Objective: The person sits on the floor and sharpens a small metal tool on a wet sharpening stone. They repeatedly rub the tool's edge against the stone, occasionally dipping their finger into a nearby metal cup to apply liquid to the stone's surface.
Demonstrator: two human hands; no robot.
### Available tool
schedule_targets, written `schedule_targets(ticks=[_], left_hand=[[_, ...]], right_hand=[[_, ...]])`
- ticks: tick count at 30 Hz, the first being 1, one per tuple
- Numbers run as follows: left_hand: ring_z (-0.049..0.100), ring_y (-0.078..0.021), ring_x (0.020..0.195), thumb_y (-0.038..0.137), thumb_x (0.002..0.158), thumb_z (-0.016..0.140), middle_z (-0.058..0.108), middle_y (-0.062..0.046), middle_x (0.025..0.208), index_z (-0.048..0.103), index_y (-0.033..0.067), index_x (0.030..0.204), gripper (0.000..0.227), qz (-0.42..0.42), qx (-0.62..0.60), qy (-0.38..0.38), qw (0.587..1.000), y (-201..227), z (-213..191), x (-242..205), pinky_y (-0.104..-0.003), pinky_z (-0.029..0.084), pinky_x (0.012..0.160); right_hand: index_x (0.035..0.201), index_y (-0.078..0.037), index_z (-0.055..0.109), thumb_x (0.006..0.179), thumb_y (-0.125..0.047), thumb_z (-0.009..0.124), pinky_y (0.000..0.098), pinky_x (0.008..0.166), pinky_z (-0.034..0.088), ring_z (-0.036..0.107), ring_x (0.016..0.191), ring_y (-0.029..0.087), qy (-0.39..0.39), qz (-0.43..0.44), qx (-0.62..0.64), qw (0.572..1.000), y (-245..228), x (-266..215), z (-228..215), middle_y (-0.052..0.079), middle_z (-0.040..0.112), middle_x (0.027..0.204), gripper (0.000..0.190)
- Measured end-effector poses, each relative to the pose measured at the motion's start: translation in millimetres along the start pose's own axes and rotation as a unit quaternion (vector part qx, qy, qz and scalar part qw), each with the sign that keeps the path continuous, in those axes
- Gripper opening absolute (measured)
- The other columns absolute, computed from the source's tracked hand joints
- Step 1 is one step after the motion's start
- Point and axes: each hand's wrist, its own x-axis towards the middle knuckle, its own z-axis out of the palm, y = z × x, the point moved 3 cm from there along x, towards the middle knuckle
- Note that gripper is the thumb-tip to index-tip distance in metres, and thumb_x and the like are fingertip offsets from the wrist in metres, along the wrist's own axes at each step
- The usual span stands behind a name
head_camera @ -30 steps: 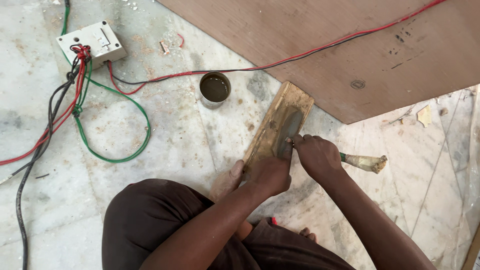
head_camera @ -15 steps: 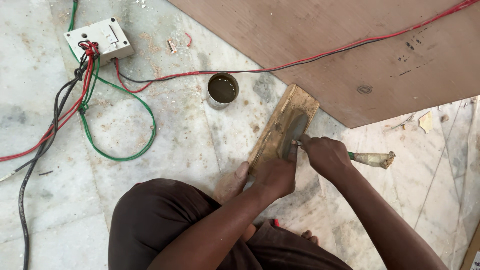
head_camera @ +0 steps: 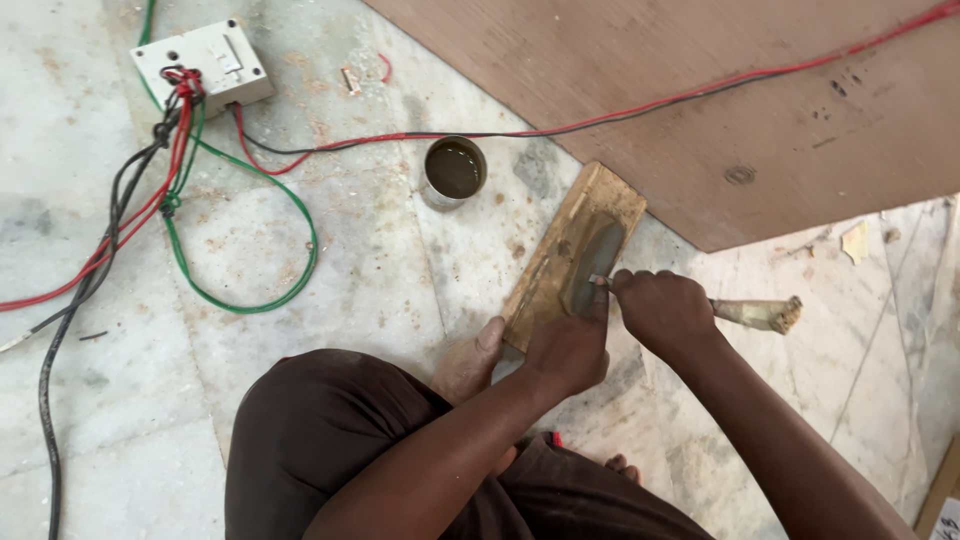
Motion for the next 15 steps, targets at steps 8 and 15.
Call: schedule_targets(ticks=[8,15], left_hand=[[0.073,-0.0382,0.084,0.011,0.081,0.059,0.073,-0.025,0.095,0.011,-0.0026,0.163,0.096,-0.036,-0.069,-0.047,0.996,-2,-1,-1,-0.049,0.057,0.076],[0.073,-0.0383,0.088,0.010,0.083,0.057,0.072,-0.025,0.101,0.006,0.0061,0.166,0.097,-0.058,-0.052,-0.074,0.994,-2,-11,7,-0.051,0.057,0.079]], right_hand=[[0.095,-0.006,0.063,0.093,-0.014,0.052,0.0426,0.066,0.062,0.076,0.081,0.029,0.030,-0.011,-0.017,0.999,-3,-3,7,0.014,0.075,0.084,0.013],[0.092,-0.006,0.063,0.092,-0.013,0.053,0.0428,0.063,0.062,0.076,0.079,0.030,0.082,-0.014,-0.020,0.996,1,1,12,0.014,0.075,0.083,0.013]])
